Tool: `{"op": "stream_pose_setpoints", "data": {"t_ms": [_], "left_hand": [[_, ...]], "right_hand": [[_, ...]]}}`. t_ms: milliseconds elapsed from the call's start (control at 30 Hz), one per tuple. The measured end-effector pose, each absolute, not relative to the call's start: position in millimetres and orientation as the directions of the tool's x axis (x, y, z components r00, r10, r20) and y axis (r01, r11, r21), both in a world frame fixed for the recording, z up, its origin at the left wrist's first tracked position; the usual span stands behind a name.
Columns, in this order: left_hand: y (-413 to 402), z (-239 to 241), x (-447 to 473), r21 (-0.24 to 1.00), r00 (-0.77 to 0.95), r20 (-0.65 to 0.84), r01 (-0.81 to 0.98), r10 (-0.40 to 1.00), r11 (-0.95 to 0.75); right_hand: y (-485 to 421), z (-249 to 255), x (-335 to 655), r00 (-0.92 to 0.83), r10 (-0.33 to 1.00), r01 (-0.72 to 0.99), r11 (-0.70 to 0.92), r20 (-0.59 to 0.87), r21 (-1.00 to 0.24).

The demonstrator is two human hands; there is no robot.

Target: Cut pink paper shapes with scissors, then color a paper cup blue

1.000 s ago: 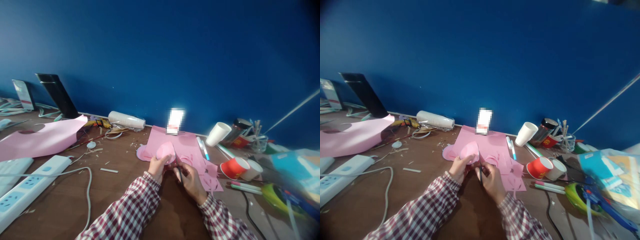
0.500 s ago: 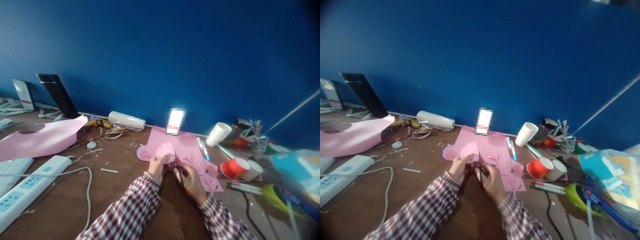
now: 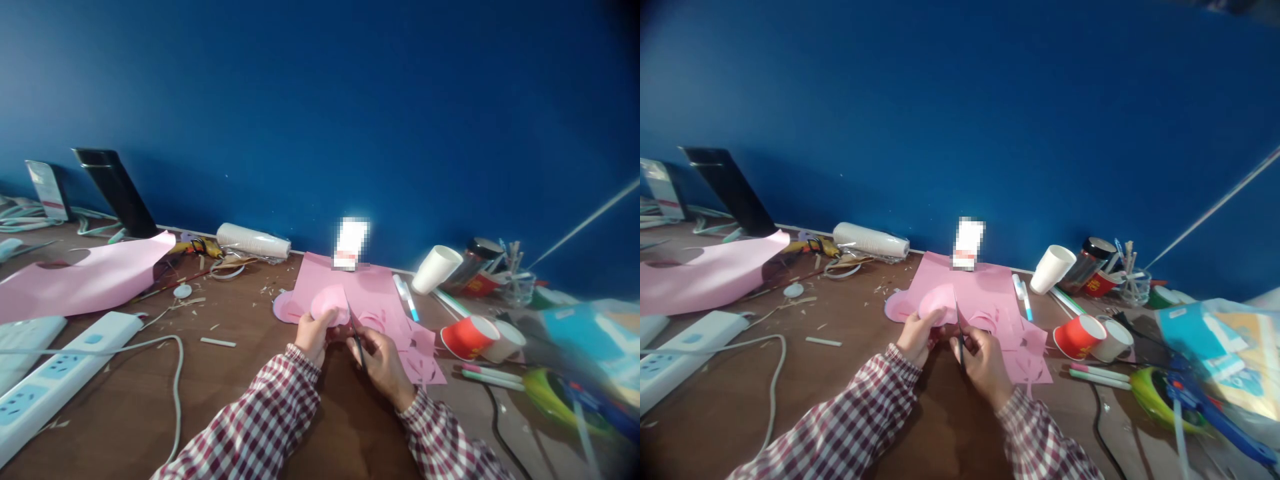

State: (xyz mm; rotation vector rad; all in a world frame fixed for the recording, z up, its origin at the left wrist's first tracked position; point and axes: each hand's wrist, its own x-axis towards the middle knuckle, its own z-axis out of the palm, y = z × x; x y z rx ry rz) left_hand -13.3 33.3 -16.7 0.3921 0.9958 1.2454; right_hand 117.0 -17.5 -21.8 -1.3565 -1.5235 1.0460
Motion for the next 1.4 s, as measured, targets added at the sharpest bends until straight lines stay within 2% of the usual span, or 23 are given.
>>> {"op": "stream_pose_setpoints", "data": {"t_ms": [500, 833, 1400], "left_hand": [[32.8, -17.3, -13.6, 0.763, -0.005, -0.404, -0.554, 0.915, 0.334], [34.0, -20.2, -13.0, 0.759, 0.039, -0.382, -0.556, 0.923, 0.337], [34.3, -19.4, -13.3, 0.747, -0.003, -0.423, -0.567, 0.906, 0.347]], "right_hand": [[-14.3, -23.5, 117.9, -0.096, 0.995, 0.202, 0.012, -0.008, -0.979], [-13.6, -22.8, 118.8, -0.102, 0.994, 0.240, 0.047, 0.023, -0.970], [-15.0, -21.5, 118.7, -0.078, 0.996, 0.268, 0.058, 0.038, -0.962]]}}
